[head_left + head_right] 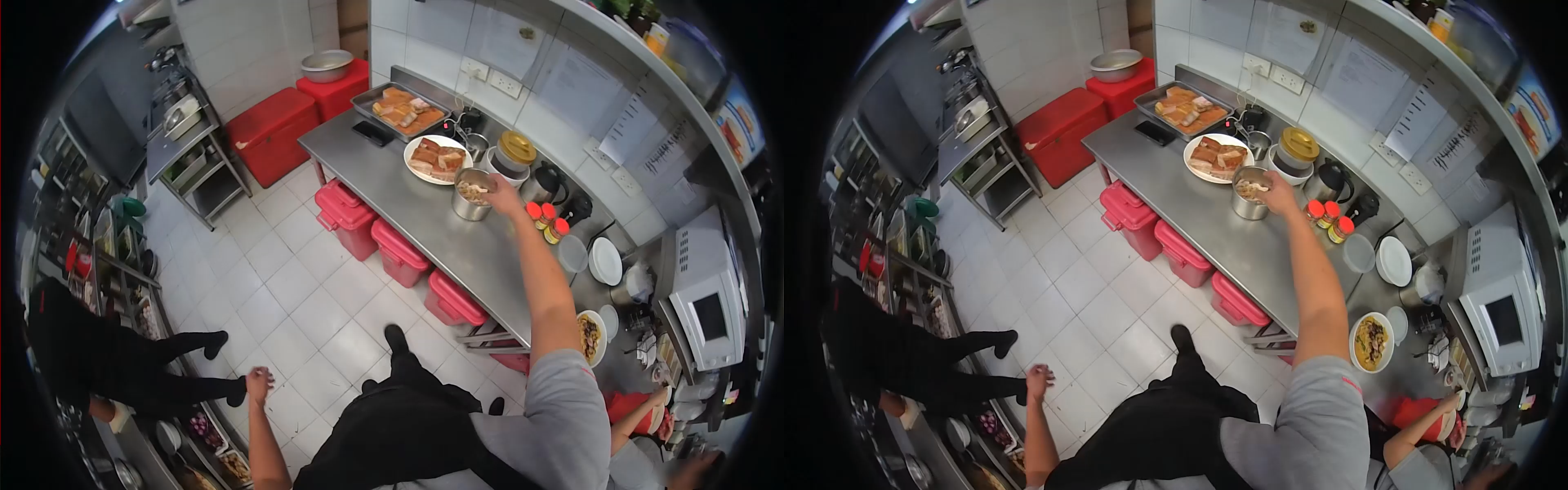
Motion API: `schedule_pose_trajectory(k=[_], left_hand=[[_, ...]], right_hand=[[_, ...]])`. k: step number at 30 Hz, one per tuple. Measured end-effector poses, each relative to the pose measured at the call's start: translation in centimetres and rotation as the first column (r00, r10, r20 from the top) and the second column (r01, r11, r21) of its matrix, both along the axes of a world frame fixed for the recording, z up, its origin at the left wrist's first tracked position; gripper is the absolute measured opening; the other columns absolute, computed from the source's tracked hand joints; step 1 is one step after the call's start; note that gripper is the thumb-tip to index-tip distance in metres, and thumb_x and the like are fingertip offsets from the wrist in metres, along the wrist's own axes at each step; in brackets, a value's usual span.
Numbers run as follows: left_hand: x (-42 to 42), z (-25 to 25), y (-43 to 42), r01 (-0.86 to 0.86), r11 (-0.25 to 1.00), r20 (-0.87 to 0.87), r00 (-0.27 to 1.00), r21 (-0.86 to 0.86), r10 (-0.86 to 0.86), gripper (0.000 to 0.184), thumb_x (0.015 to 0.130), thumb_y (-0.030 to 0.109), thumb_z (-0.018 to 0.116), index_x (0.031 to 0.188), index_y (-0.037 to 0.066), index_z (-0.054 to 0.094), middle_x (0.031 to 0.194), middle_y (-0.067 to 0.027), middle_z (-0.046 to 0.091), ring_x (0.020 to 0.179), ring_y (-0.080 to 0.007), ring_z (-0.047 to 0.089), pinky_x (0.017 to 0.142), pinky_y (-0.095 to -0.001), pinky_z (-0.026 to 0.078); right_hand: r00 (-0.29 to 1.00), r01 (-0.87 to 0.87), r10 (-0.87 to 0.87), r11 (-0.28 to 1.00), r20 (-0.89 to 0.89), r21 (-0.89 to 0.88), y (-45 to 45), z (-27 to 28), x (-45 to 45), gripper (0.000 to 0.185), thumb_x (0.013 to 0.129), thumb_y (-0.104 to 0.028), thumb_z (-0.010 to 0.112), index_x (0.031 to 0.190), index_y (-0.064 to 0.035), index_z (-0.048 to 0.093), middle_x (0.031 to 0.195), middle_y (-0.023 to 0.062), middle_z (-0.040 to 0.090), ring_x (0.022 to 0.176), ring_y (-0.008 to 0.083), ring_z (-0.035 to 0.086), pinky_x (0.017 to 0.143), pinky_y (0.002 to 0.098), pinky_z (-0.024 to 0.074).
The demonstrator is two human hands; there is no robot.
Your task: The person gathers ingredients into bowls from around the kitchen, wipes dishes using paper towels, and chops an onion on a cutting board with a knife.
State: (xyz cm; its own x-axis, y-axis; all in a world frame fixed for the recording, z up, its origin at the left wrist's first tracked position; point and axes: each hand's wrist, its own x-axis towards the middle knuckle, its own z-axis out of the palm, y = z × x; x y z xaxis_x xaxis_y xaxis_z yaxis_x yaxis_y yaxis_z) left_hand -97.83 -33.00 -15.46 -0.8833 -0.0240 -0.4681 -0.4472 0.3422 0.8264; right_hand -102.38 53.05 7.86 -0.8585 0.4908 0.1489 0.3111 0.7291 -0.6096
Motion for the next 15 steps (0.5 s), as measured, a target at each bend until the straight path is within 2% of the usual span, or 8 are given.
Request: schedule_pose_trajectory(k=[3,8,10,11,12,13,14,15], left_hand=[[-6.9,5.7,5.0,0.023,0.998,-0.049,0.998,-0.052,-0.026,0.023,0.099,0.024,0.057,0.108,0.003,0.060,0.085,-0.0078,0.065,0.070,-0.0156,0.065,0.056,-0.0290,0.052],[-6.7,-0.2,7.3,0.103,0.983,0.081,0.990,0.152,-0.117,0.023,0.098,0.024,0.061,0.106,0.003,0.060,0.083,-0.0079,0.065,0.066,-0.0181,0.067,0.049,-0.0297,0.054],[-4.2,-2.0,9.1,0.146,0.985,0.272,0.948,0.098,-0.167,0.025,0.096,0.023,0.063,0.106,0.001,0.060,0.083,-0.0091,0.065,0.066,-0.0204,0.068,0.048,-0.0317,0.055],[-3.6,-6.3,7.8,-0.004,0.978,0.536,0.837,0.211,-0.112,0.028,0.093,0.022,0.065,0.108,0.000,0.059,0.083,-0.0107,0.066,0.068,-0.0248,0.068,0.049,-0.0396,0.055],[-2.3,-9.0,6.7,0.395,0.919,0.420,0.838,-0.024,-0.349,0.038,0.093,0.032,0.060,0.115,0.001,0.061,0.094,-0.0119,0.069,0.082,-0.0272,0.068,0.069,-0.0422,0.054],[-1.6,-9.7,6.7,0.652,0.679,0.361,0.756,-0.337,-0.546,0.050,0.093,0.042,0.056,0.123,0.002,0.064,0.106,-0.0131,0.071,0.095,-0.0296,0.068,0.089,-0.0449,0.053],[1.3,-8.8,9.5,0.631,0.703,0.075,0.759,-0.330,-0.646,0.026,0.085,0.020,0.073,0.098,-0.003,0.067,0.070,-0.0136,0.066,0.069,-0.0229,0.068,0.066,-0.0348,0.057],[1.7,-8.1,9.1,0.661,0.684,0.204,0.749,-0.308,-0.631,0.026,0.085,0.019,0.072,0.098,-0.002,0.067,0.070,-0.0132,0.066,0.069,-0.0231,0.068,0.065,-0.0354,0.057]], right_hand=[[0.989,-0.080,0.068,0.993,0.130,0.091,2.1,-3.4,-3.3,0.072,0.070,-0.028,0.080,0.134,-0.0076,0.055,0.115,0.0189,0.067,0.108,0.0317,0.064,0.094,0.0398,0.0506],[0.844,-0.221,0.061,0.944,0.532,0.243,3.3,-7.9,-7.7,0.070,0.078,-0.029,0.073,0.142,-0.0204,0.048,0.135,0.0231,0.053,0.118,0.0422,0.057,0.099,0.0475,0.0491],[0.789,-0.243,-0.004,0.916,0.615,0.318,3.6,-9.3,-8.7,0.064,0.083,-0.026,0.066,0.143,-0.0267,0.046,0.144,0.0222,0.044,0.117,0.0503,0.055,0.097,0.0534,0.0503],[0.773,-0.242,-0.023,0.913,0.634,0.328,3.8,-9.8,-8.8,0.068,0.079,-0.026,0.071,0.143,-0.0250,0.047,0.142,0.0223,0.046,0.113,0.0478,0.058,0.096,0.0515,0.0509],[0.760,-0.244,-0.042,0.907,0.649,0.344,4.0,-9.9,-9.1,0.072,0.076,-0.026,0.075,0.142,-0.0232,0.048,0.140,0.0225,0.048,0.109,0.0453,0.061,0.096,0.0496,0.0514],[0.748,-0.250,-0.059,0.898,0.661,0.362,4.1,-10.0,-9.6,0.076,0.072,-0.026,0.080,0.141,-0.0215,0.048,0.137,0.0227,0.050,0.106,0.0428,0.064,0.095,0.0478,0.0520],[0.755,-0.269,-0.017,0.904,0.655,0.334,4.5,-9.5,-9.9,0.074,0.071,-0.026,0.080,0.138,-0.0195,0.051,0.132,0.0229,0.053,0.105,0.0418,0.064,0.094,0.0471,0.0525],[0.762,-0.287,0.024,0.909,0.647,0.304,5.2,-8.8,-9.9,0.071,0.070,-0.025,0.081,0.135,-0.0175,0.054,0.127,0.0231,0.057,0.103,0.0407,0.065,0.093,0.0464,0.0530]])
